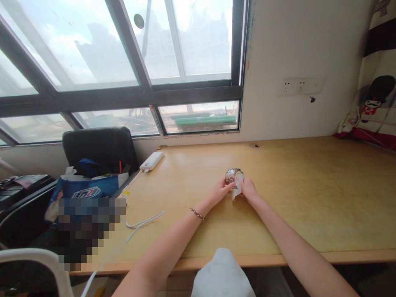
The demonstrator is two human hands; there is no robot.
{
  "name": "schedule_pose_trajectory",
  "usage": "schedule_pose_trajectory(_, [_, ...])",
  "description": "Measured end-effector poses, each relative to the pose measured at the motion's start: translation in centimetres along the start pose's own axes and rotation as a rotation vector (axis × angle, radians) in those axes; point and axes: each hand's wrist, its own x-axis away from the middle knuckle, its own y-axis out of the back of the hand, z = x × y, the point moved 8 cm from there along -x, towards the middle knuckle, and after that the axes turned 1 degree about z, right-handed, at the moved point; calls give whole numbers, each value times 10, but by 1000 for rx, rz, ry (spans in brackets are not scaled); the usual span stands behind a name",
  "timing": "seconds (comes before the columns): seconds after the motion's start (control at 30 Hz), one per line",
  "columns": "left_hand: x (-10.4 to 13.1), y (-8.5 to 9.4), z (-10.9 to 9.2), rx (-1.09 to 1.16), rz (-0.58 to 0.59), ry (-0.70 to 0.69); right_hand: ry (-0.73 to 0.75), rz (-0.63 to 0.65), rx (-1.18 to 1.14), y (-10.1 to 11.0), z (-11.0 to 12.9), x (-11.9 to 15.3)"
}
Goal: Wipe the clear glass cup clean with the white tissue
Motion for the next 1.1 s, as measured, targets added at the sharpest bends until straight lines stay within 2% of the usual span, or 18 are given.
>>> schedule_pose_trajectory(0.23, [1, 13, 7, 41, -99, 60, 149, -131, 377, 8, 17, 2])
schedule_pose_trajectory(0.4, [-2, 22, 22, 119, -118, 162, 331, -165, 460, 7, 35, 14])
schedule_pose_trajectory(0.57, [-4, 25, 36, 160, -111, 245, 418, -143, 441, 7, 45, 19])
schedule_pose_trajectory(0.77, [0, 22, 22, 20, -101, 141, 325, -19, 411, -2, 33, 10])
schedule_pose_trajectory(1.0, [2, 7, -1, -55, -50, -46, 63, -168, 354, 16, 14, 2])
schedule_pose_trajectory(1.1, [3, 1, -8, -162, -7, -121, 0, -140, 233, 14, 6, 2])
